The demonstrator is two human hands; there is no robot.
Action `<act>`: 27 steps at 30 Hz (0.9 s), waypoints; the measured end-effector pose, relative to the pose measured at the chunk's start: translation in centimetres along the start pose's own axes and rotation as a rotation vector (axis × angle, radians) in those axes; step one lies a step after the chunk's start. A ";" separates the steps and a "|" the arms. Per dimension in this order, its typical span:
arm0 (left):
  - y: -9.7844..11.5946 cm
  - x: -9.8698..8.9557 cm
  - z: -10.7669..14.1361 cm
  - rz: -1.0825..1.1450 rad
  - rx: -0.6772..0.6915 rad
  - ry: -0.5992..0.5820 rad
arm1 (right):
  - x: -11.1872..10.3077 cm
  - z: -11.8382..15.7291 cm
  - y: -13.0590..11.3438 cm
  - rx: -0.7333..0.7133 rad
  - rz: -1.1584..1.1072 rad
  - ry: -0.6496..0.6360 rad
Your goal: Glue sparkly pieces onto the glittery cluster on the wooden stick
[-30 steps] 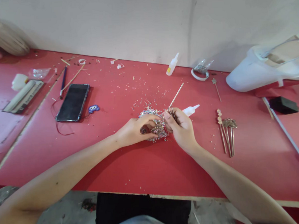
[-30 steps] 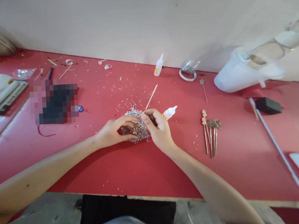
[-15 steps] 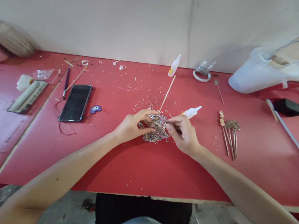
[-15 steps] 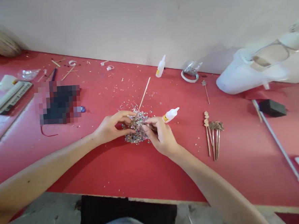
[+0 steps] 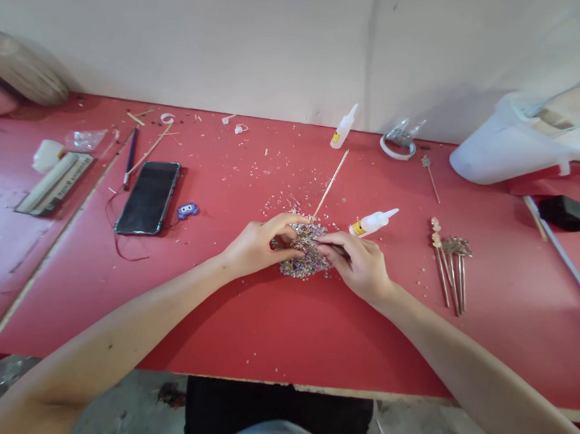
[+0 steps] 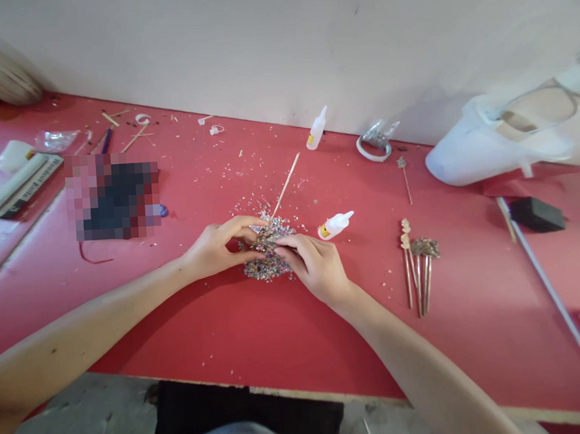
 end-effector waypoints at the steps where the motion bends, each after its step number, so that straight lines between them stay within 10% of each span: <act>1: 0.0 0.0 0.0 0.008 -0.001 -0.005 | -0.1 0.0 0.0 0.016 -0.005 -0.001; 27: -0.2 0.0 0.0 -0.023 0.005 -0.013 | 0.2 0.0 -0.4 -0.059 0.038 -0.005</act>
Point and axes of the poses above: each hand's wrist, its own z-axis away from the middle knuckle, its own x-axis out of the palm, y = z × x, the point moved 1 cm from there along -z, towards the middle knuckle, and after that the axes turned 10 degrees about -z, right-handed, at the moved point
